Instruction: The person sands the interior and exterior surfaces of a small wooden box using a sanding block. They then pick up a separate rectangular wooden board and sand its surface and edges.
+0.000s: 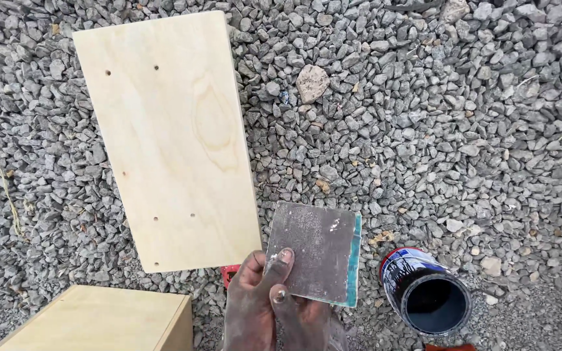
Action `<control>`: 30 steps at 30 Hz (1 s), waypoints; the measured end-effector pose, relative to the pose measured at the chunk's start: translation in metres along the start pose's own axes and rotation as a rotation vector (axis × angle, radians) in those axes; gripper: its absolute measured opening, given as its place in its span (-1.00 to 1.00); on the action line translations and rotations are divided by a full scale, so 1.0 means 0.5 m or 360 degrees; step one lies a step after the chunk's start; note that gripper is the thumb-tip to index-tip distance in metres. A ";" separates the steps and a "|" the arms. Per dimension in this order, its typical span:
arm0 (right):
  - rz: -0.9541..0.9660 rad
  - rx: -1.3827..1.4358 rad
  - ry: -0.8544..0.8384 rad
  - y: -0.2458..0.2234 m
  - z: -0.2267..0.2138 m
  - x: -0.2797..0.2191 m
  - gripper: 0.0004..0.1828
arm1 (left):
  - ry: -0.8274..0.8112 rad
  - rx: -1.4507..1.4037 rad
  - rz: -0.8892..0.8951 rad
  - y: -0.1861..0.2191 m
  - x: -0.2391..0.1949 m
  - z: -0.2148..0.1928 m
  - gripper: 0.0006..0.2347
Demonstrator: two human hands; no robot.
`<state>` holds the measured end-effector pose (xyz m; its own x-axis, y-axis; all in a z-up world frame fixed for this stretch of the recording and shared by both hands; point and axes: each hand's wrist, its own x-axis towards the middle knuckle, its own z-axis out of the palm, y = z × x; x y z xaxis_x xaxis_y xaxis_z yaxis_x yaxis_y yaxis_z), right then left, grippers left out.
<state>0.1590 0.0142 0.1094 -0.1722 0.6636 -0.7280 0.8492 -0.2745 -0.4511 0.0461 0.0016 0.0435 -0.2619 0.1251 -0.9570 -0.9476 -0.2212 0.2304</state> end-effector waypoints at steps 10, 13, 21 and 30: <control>0.0715 0.0189 -0.0124 -0.112 0.072 0.189 -0.12 | 0.0594 0.2177 0.2295 0.288 0.149 0.043 -0.66; 0.0965 0.0174 -0.0367 0.031 0.177 0.241 -0.02 | 0.0739 0.2457 0.2406 0.340 0.262 0.064 -0.42; 0.0484 0.0813 -0.0326 -0.389 0.121 0.382 -0.34 | 0.0851 0.2429 0.2283 0.296 0.253 0.092 -0.33; 0.0837 -0.0294 -0.0017 0.007 0.133 0.203 -0.29 | 0.0817 0.2381 0.2316 0.272 0.250 0.097 -0.35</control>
<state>0.1112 0.0343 -0.0006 0.2940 0.4627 -0.8363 0.8955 -0.4393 0.0717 -0.1241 0.0342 -0.0361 -0.9307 0.3548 0.0889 0.3633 0.8683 0.3378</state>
